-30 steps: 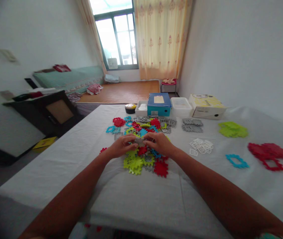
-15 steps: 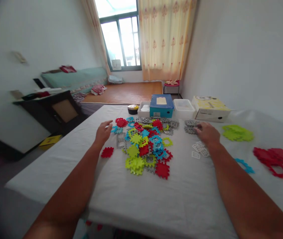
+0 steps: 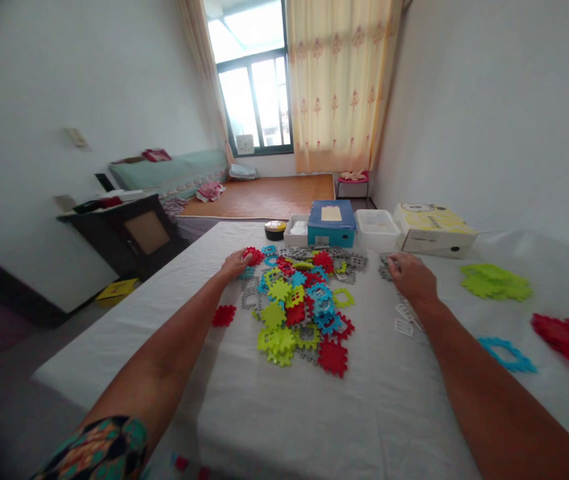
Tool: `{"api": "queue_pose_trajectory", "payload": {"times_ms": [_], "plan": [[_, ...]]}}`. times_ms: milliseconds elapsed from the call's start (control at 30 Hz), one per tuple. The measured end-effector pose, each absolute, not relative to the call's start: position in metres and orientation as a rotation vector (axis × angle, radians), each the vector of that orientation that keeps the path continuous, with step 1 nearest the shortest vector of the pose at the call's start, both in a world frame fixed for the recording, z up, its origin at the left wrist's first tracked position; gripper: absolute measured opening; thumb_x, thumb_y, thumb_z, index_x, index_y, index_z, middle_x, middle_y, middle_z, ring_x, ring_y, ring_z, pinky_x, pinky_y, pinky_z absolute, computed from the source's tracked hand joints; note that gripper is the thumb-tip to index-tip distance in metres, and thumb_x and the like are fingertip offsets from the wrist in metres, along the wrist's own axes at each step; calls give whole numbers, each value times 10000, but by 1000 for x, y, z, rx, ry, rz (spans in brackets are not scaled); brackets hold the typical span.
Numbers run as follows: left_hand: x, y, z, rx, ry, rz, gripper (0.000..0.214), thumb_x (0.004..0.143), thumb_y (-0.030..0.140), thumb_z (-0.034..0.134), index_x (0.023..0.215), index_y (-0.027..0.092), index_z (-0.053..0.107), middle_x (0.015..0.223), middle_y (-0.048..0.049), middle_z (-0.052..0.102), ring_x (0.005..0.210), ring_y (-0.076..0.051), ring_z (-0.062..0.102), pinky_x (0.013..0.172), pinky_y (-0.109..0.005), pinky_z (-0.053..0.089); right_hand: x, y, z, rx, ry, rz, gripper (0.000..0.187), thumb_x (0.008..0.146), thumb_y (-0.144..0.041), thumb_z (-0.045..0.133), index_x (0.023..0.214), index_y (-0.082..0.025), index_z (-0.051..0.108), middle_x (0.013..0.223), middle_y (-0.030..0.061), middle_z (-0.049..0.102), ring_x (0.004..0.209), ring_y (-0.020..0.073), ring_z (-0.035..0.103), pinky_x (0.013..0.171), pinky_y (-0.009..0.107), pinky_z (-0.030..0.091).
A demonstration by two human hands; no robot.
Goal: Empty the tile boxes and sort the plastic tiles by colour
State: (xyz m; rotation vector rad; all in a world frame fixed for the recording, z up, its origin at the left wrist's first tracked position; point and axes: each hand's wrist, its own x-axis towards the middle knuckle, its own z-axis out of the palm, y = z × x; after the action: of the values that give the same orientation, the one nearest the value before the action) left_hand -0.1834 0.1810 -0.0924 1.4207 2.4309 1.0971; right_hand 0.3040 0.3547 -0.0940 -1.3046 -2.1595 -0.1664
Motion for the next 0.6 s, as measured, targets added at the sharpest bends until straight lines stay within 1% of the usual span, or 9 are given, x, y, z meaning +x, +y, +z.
{"api": "queue_pose_trajectory", "payload": {"times_ms": [67, 133, 200, 267, 333, 367, 433, 533, 600], "plan": [[-175, 188, -94, 1467, 2341, 1083, 439, 821, 546, 560, 1089, 223, 691, 1232, -80, 677, 1234, -255, 545, 1115, -404, 320, 303, 355, -96, -1270, -2172, -176, 376, 908, -387, 418, 1029, -177, 705, 1051, 115, 700, 829, 234, 636, 668, 326, 455], [-161, 189, -94, 1530, 2221, 1082, 468, 857, 569, 491, 1076, 218, 711, 1194, -66, 699, 1185, -242, 583, 1090, -376, 364, 303, 355, -97, -1263, -2181, -183, 369, 903, -383, 428, 1027, -179, 709, 1049, 113, 704, 820, 233, 634, 663, 330, 452], [-146, 184, -90, 1580, 2112, 1100, 545, 902, 582, 386, 1160, 209, 687, 1228, -58, 683, 1179, -229, 590, 1069, -366, 397, 302, 356, -98, -1263, -2194, -180, 359, 900, -371, 434, 1030, -179, 707, 1055, 111, 707, 831, 238, 636, 660, 331, 446], [-134, 177, -83, 1608, 2020, 1167, 606, 935, 582, 289, 1287, 210, 612, 1318, -50, 629, 1232, -220, 556, 1066, -375, 405, 301, 355, -99, -1261, -2216, -166, 351, 900, -361, 436, 1034, -179, 704, 1060, 108, 708, 842, 241, 641, 655, 326, 438], [-128, 166, -74, 1649, 1946, 1237, 625, 946, 573, 255, 1351, 205, 555, 1389, -55, 570, 1285, -218, 511, 1075, -386, 398, 298, 353, -98, -1255, -2229, -151, 343, 901, -357, 440, 1032, -183, 705, 1070, 103, 709, 851, 240, 646, 653, 319, 432], [-128, 160, -71, 1676, 1924, 1251, 617, 938, 572, 287, 1343, 197, 562, 1400, -62, 559, 1295, -220, 501, 1077, -386, 395, 296, 351, -97, -1249, -2229, -146, 339, 902, -356, 443, 1029, -184, 705, 1074, 101, 710, 858, 240, 649, 656, 317, 431], [-132, 146, -68, 1729, 1926, 1217, 565, 888, 555, 422, 1259, 183, 629, 1356, -77, 596, 1261, -229, 527, 1059, -380, 414, 294, 348, -95, -1229, -2222, -138, 330, 903, -351, 446, 1022, -184, 705, 1076, 99, 712, 874, 240, 650, 668, 315, 434], [-141, 122, -71, 1745, 1996, 1085, 429, 779, 490, 589, 1031, 172, 730, 1075, -86, 726, 1040, -245, 647, 953, -401, 492, 291, 343, -90, -1200, -2208, -136, 323, 904, -346, 451, 1019, -184, 704, 1075, 95, 714, 881, 239, 650, 685, 318, 438], [-143, 107, -77, 1744, 2028, 1007, 363, 732, 459, 641, 931, 173, 745, 916, -76, 736, 898, -243, 675, 889, -418, 522, 289, 339, -87, -1185, -2204, -142, 321, 903, -344, 454, 1018, -183, 708, 1068, 94, 717, 883, 242, 650, 690, 320, 440]]}}
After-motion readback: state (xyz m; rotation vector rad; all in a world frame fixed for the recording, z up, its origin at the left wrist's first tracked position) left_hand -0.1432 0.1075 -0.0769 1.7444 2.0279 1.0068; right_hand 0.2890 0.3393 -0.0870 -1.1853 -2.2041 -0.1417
